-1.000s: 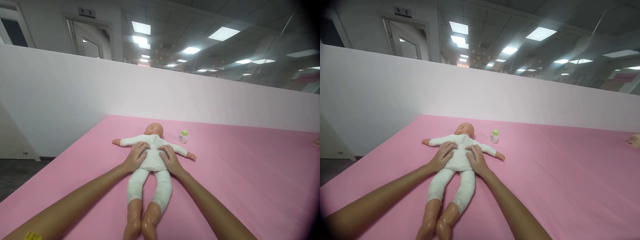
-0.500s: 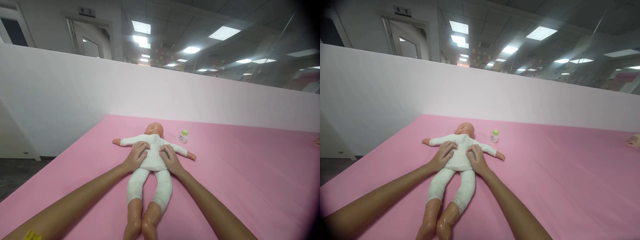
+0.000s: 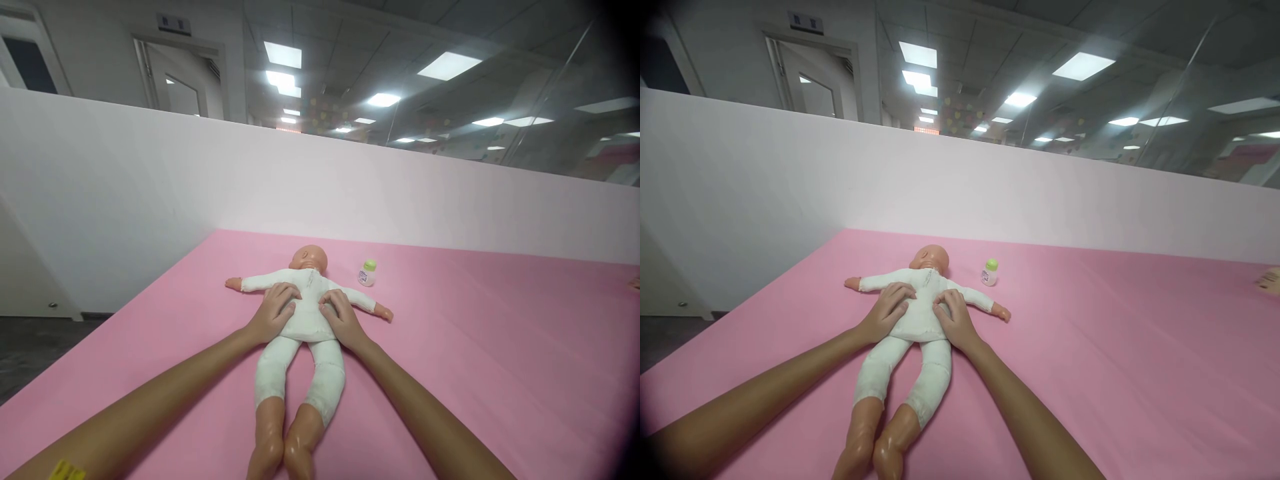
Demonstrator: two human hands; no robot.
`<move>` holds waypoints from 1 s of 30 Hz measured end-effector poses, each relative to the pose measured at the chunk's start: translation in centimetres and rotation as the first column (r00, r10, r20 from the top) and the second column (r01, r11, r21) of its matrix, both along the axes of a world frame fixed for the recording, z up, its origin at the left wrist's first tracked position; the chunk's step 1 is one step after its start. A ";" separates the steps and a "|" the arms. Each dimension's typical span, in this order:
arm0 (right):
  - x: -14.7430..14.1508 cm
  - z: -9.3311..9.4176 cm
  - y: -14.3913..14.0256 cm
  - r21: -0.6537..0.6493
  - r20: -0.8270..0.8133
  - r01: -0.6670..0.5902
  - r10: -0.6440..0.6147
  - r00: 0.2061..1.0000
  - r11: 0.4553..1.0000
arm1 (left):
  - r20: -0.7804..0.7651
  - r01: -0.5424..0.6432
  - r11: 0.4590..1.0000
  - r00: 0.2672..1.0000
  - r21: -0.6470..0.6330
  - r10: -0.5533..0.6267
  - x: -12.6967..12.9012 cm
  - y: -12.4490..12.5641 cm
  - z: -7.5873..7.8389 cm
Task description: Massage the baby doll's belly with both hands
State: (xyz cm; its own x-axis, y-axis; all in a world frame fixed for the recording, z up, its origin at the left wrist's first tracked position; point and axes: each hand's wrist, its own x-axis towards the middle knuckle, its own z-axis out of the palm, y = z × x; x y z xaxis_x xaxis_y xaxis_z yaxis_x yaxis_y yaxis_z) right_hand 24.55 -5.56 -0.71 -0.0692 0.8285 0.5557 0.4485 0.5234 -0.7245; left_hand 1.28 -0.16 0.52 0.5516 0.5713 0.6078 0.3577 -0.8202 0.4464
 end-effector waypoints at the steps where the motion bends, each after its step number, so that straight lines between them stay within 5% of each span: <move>1: 0.0 0.0 0.0 0.001 0.000 0.001 -0.001 1.000 1.000 | -0.001 -0.001 1.000 1.000 0.001 0.001 0.0 0.0 0.0; 30: 0.0 -0.1 0.0 0.003 0.008 0.010 -0.010 1.000 1.000 | 0.001 0.006 1.000 1.000 -0.006 -0.006 0.0 0.1 0.0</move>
